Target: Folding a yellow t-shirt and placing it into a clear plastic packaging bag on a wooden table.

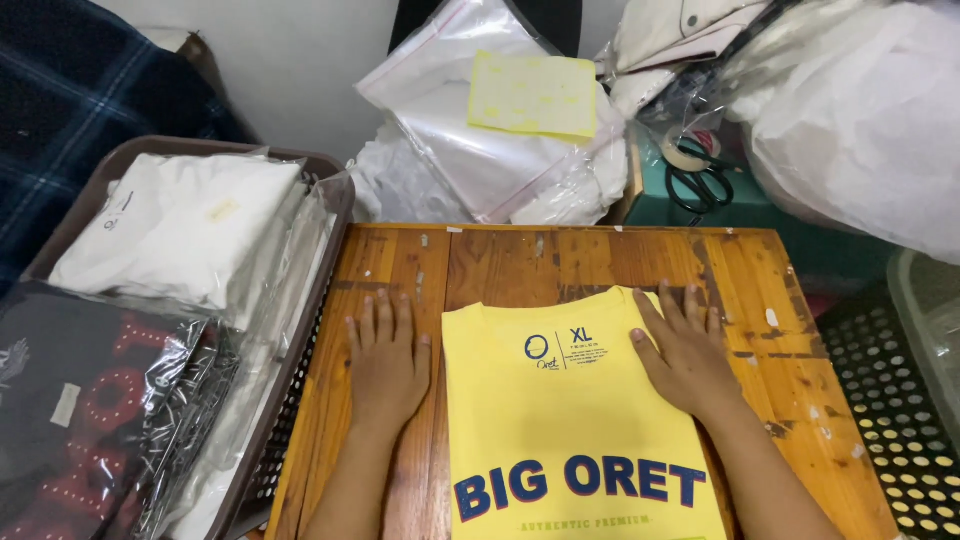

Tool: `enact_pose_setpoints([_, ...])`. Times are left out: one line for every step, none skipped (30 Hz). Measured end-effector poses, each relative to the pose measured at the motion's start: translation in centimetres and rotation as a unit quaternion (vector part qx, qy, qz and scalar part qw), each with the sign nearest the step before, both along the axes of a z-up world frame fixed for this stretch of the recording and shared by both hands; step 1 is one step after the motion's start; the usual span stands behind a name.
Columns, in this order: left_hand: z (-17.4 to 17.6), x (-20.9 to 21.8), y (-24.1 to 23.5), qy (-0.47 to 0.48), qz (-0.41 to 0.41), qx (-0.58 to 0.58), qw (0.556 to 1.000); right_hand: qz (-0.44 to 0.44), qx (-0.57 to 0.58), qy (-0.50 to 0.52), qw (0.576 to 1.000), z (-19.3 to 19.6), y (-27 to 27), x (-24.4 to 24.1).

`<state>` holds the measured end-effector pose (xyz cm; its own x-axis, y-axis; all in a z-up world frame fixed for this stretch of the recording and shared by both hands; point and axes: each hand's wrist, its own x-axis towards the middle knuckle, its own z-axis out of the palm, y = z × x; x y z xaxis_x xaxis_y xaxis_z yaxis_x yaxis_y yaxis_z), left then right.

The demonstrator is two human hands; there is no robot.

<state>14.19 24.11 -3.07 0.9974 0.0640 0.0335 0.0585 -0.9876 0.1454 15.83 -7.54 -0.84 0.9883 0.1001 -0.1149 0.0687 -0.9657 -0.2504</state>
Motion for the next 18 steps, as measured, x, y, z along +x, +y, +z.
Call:
enact_pose_setpoints([0.6,-0.1,0.2,-0.030,-0.021,-0.043,0.998,-0.003,-0.001,0.003,1.000,0.1,0.1,0.0])
enact_pose_setpoints([1.2,-0.3,0.5,-0.061,-0.041,-0.086,0.994,-0.006,-0.001,0.007,1.000,0.2,0.2,-0.1])
enact_pose_setpoints([1.5,-0.7,-0.2,-0.060,-0.035,-0.084,0.994,0.001,0.000,0.008,1.000,-0.2,0.0,0.0])
enact_pose_setpoints([1.8,-1.0,-0.8,-0.105,-0.123,-0.113,0.980,0.007,-0.008,0.007,1.000,-0.5,-0.2,0.1])
enact_pose_setpoints([2.2,-1.1,-1.4,-0.152,-0.212,-0.139,0.955,0.010,-0.016,0.003,1.000,-0.8,-0.5,0.4])
enact_pose_setpoints([2.5,-1.5,-2.2,-0.154,-0.208,-0.136,0.956,0.015,-0.014,0.001,1.000,-0.5,-0.1,0.5])
enact_pose_setpoints([2.8,-1.9,-3.2,-0.075,-0.289,-0.132,0.945,0.004,-0.001,0.027,1.000,-0.1,0.0,0.5])
enact_pose_setpoints([3.0,-2.4,-4.1,0.005,-0.367,-0.128,0.921,-0.007,0.013,0.054,0.998,0.2,0.2,0.4])
enact_pose_setpoints([2.3,-2.2,-4.0,0.005,-0.361,-0.131,0.923,-0.001,0.010,0.056,0.998,0.1,0.2,0.4])
enact_pose_setpoints([1.5,-2.0,-3.9,-0.023,-0.330,-0.105,0.938,-0.005,0.009,0.055,0.998,0.1,0.2,0.3])
enact_pose_setpoints([1.0,-1.7,-3.6,-0.052,-0.298,-0.077,0.950,-0.008,0.009,0.051,0.999,0.1,0.3,0.5])
enact_pose_setpoints([1.3,-1.6,-2.9,-0.054,-0.290,-0.077,0.952,0.000,0.007,0.051,0.999,0.2,0.3,0.5])
enact_pose_setpoints([1.8,-1.5,-2.0,-0.186,-0.257,-0.057,0.947,-0.004,0.010,0.055,0.998,0.1,0.3,0.4])
enact_pose_setpoints([2.2,-1.4,-1.3,-0.315,-0.220,-0.034,0.923,-0.008,0.013,0.060,0.998,0.2,0.2,0.4])
enact_pose_setpoints([3.1,-1.7,-0.7,-0.315,-0.220,-0.032,0.923,-0.007,0.015,0.059,0.998,0.1,0.3,0.4])
enact_pose_setpoints([4.0,-2.1,-0.1,-0.382,-0.130,0.016,0.915,-0.009,0.011,0.058,0.998,0.0,0.3,0.4])
enact_pose_setpoints([4.9,-2.2,0.4,-0.446,-0.041,0.063,0.892,-0.013,0.008,0.055,0.998,0.1,0.2,0.4])
enact_pose_setpoints([5.9,-2.3,1.1,-0.449,-0.043,0.064,0.890,-0.015,0.010,0.052,0.998,0.2,0.4,0.4])
